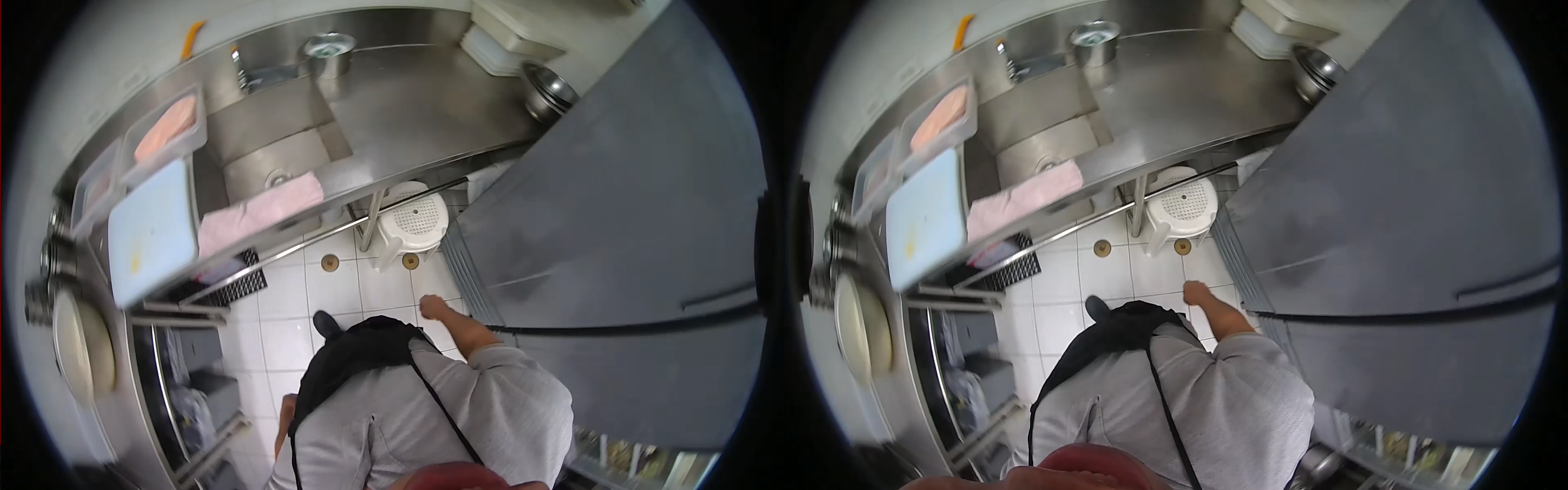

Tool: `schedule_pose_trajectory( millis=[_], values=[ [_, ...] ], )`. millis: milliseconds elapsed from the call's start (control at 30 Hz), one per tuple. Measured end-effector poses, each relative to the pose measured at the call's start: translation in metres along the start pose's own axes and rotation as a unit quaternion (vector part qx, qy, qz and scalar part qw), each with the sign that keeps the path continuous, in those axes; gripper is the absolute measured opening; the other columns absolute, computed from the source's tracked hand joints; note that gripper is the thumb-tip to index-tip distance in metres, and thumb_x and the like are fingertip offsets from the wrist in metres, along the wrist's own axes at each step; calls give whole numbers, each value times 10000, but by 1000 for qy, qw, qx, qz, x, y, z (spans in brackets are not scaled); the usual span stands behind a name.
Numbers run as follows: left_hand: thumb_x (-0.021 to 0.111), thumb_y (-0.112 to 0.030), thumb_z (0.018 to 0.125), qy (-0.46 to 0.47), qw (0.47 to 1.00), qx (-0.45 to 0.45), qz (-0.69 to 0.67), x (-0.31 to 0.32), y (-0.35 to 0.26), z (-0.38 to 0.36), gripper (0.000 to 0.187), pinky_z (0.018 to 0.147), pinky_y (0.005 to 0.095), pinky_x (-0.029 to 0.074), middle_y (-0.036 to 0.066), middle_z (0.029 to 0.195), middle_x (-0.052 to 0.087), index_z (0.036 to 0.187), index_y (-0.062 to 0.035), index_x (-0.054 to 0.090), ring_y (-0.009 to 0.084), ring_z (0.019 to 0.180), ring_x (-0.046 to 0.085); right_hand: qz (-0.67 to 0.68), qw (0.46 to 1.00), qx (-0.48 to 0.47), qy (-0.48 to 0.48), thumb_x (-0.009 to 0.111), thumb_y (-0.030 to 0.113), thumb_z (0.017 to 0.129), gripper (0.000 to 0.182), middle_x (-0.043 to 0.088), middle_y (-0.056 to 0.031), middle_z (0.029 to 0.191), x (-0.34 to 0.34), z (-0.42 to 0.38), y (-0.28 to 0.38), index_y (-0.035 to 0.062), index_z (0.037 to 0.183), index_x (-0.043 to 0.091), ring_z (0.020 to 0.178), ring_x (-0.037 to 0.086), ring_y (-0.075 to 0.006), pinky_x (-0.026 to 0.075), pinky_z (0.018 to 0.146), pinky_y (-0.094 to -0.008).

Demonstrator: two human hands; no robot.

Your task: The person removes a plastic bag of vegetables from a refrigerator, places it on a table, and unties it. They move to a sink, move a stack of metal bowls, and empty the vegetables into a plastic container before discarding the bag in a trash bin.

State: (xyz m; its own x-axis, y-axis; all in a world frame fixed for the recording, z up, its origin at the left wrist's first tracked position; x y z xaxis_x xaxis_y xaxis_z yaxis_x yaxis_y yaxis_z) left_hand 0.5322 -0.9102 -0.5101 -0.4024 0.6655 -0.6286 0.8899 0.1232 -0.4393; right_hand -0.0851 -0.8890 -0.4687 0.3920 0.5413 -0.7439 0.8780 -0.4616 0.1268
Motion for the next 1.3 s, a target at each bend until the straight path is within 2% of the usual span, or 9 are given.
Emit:
schedule_pose_trajectory(
  millis=[267,300,467,667,800,900,1033,1067,1300],
  values=[
    [679,-136,883,-62,934,-112,-335,-148,-3,159,266,369,309,398,54,637,597,1135,-55,652,137,449,517,169,974,73,-130,671,97,748,163,740,-104,1004,-104,20,31,150,868,767,961,699,-320,558,849,-423],
    [562,-188,930,-77,943,-98,-309,-170,-22,168,182,473,282,398,-4,706,564,1044,-96,670,121,578,536,181,971,46,-148,674,81,736,166,743,-102,980,-123,18,50,147,858,764,943,701,-317,557,844,-422],
    [611,-143,913,-104,916,-38,-385,-228,-110,194,397,517,248,415,34,825,627,1291,-25,583,110,660,562,247,945,-66,-202,654,34,703,200,738,-119,844,-213,31,99,94,866,752,846,715,-295,556,773,-386],
    [619,-225,974,114,932,31,-343,-259,-269,121,384,769,289,523,58,1068,697,1308,-35,614,152,894,657,286,920,-104,-249,647,23,731,186,726,-140,805,-348,33,103,62,881,751,796,716,-241,547,727,-357],
    [626,-270,1003,165,909,191,-331,-295,-401,81,372,795,315,548,100,1085,712,1263,-5,644,175,941,674,299,914,-160,-222,662,41,787,144,729,-136,816,-419,35,91,58,904,745,803,718,-243,543,727,-355],
    [623,-217,1004,1,863,297,-409,-326,-489,79,289,742,286,539,97,936,717,1185,4,668,159,841,670,287,911,-176,-238,612,16,786,175,742,-139,857,-464,25,83,65,887,747,832,720,-284,549,759,-369],
    [612,-192,952,-443,802,396,-66,-349,-584,77,432,1070,462,384,238,1406,471,1327,18,562,363,1275,482,367,876,-203,-237,635,120,858,129,732,-138,847,-515,25,43,67,916,737,826,708,-294,542,755,-391],
    [608,-193,942,-443,803,395,-55,-340,-583,101,531,1163,521,252,258,1511,336,1428,-19,482,427,1415,319,380,864,-186,-275,633,143,872,137,728,-140,836,-530,36,24,68,923,736,807,704,-290,539,743,-390],
    [582,-247,972,-521,792,311,61,-322,-598,134,565,1183,561,214,251,1575,240,1482,-54,433,439,1477,215,438,742,-70,-502,634,259,923,205,699,-150,771,-653,113,-114,90,977,737,701,677,-283,517,664,-396]
  ],
)
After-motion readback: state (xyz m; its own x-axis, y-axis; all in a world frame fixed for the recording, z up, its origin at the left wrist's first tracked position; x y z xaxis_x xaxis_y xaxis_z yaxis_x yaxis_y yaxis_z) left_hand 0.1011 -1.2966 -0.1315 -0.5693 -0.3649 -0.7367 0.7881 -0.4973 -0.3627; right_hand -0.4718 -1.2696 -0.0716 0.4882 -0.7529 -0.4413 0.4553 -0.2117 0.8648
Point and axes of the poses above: each hand's wrist, its own z-axis towards the middle knuckle, its own x-axis out of the palm, y = z × x, the point moved 7 cm from there along z, towards the middle knuckle
